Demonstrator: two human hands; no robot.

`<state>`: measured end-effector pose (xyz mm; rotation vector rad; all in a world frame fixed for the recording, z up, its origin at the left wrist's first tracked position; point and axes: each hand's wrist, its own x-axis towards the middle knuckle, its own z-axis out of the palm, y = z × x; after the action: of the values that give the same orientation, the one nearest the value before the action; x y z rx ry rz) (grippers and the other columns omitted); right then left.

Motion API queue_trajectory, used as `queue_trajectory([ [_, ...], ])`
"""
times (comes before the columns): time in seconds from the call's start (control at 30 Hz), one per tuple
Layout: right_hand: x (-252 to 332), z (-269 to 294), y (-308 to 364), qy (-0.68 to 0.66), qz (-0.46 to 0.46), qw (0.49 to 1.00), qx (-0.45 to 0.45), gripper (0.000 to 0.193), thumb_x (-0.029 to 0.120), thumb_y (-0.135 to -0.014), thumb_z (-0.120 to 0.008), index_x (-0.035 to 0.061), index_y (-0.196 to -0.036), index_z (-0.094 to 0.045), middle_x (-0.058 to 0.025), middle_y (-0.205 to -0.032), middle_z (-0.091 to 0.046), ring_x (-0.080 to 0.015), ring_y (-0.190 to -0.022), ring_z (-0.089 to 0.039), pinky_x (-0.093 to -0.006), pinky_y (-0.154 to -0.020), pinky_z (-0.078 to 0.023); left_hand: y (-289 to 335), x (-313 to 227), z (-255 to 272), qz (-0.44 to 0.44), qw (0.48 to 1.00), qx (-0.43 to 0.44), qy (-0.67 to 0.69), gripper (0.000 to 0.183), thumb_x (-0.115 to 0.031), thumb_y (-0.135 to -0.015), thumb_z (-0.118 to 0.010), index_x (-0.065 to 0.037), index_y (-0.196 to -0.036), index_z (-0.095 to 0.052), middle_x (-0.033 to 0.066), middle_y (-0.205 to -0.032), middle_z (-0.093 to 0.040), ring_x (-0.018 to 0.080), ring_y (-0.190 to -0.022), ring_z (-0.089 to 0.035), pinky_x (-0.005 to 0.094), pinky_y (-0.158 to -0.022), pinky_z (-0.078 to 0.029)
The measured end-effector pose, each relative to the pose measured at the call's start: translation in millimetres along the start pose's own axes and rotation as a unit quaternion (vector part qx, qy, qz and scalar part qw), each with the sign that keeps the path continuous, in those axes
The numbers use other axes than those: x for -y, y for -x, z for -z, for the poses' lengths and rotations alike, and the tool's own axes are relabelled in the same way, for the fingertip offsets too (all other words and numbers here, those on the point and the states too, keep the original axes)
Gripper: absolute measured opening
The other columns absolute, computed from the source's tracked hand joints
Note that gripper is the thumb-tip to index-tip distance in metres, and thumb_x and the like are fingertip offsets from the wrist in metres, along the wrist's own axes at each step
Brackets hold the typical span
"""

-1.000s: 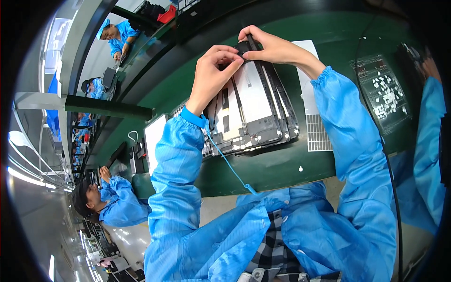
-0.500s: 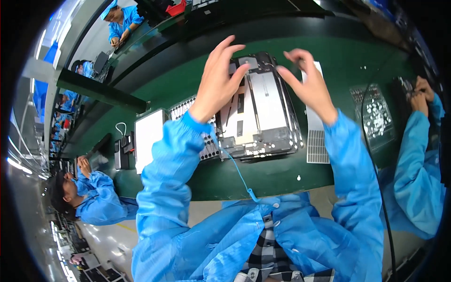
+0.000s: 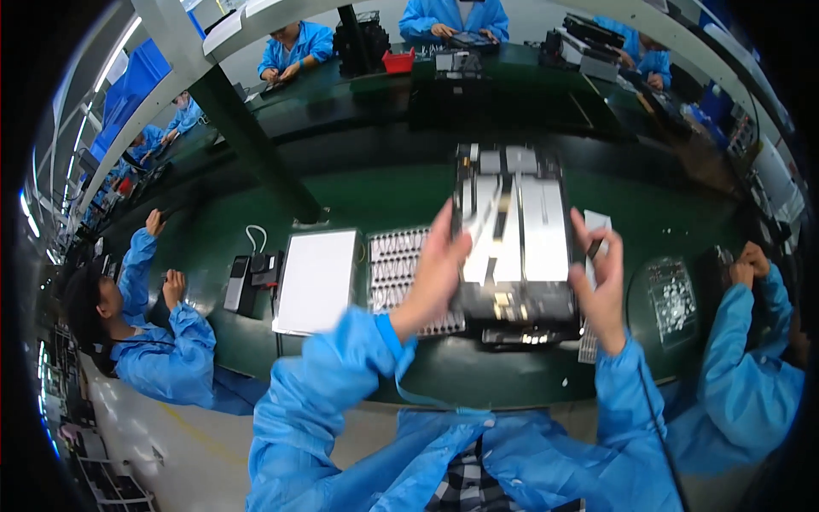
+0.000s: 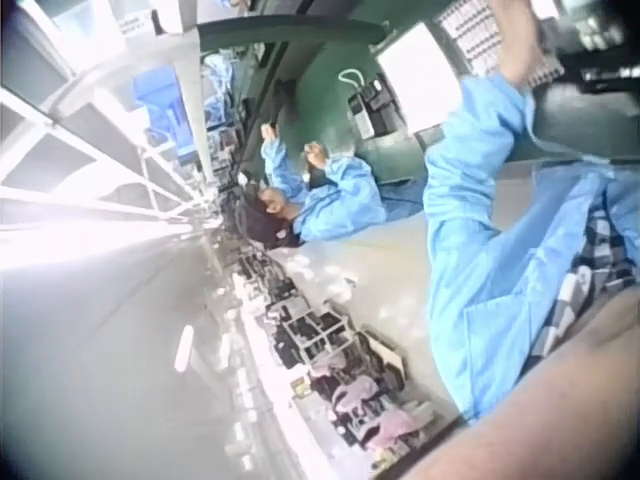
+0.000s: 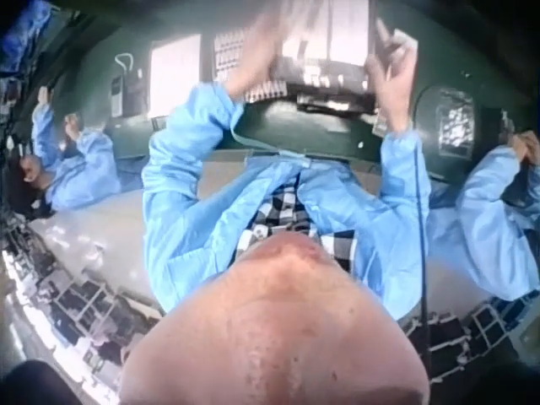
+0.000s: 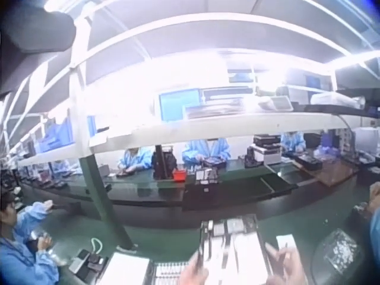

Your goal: The person assembles small electronic components into a tablet device by hand, taking ribbon cables and circuit boards from a component tray and integrating them into the tablet.

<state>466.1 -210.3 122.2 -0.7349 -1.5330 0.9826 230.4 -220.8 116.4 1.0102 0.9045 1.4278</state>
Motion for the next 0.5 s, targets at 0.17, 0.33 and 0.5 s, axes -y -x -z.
queue_trajectory([
  [0.17, -42.2, 76.9, -8.3, 0.23, -0.009, 0.971, -0.071, 0.01, 0.009, -0.095, -0.06, 0.002, -0.095, -0.054, -0.0121, -0.104, -0.073, -0.0076, -0.081, -0.06, -0.0222, -0.074, -0.047, -139.1, -2.1, 99.1, 0.02, 0.999, -0.018, -0.028, 0.029, -0.007, -0.096, -0.05, -0.007, -0.126, -0.052, -0.0053, -0.073, -0.043, 0.0057, -0.062, -0.038, 0.0223, -0.055, -0.036],
  [0.33, -88.1, 126.6, 40.1, 0.382, 0.017, 0.919, 0.091, 0.026, 0.002, -0.085, -0.064, 0.0071, -0.11, -0.059, -0.013, -0.112, -0.067, -0.0333, -0.103, -0.063, -0.0385, -0.088, -0.05, -249.9, 67.6, 217.2, 0.113, 0.978, -0.051, -0.167, 0.028, -0.006, -0.093, -0.055, -0.003, -0.121, -0.057, 0.0034, -0.091, -0.062, 0.0122, -0.077, -0.056, 0.0285, -0.067, -0.048],
  [0.5, -89.5, 91.4, 3.4, 0.35, 0.113, 0.921, 0.128, 0.026, 0.0, -0.088, -0.061, 0.0052, -0.113, -0.064, -0.0133, -0.107, -0.066, -0.0324, -0.099, -0.063, -0.0382, -0.087, -0.05, -264.5, 70.6, 323.2, -0.073, 0.854, -0.23, -0.461, 0.055, -0.02, -0.081, -0.074, 0.0, -0.127, -0.054, 0.0171, -0.105, -0.063, 0.027, -0.095, -0.062, 0.0367, -0.074, -0.052],
])
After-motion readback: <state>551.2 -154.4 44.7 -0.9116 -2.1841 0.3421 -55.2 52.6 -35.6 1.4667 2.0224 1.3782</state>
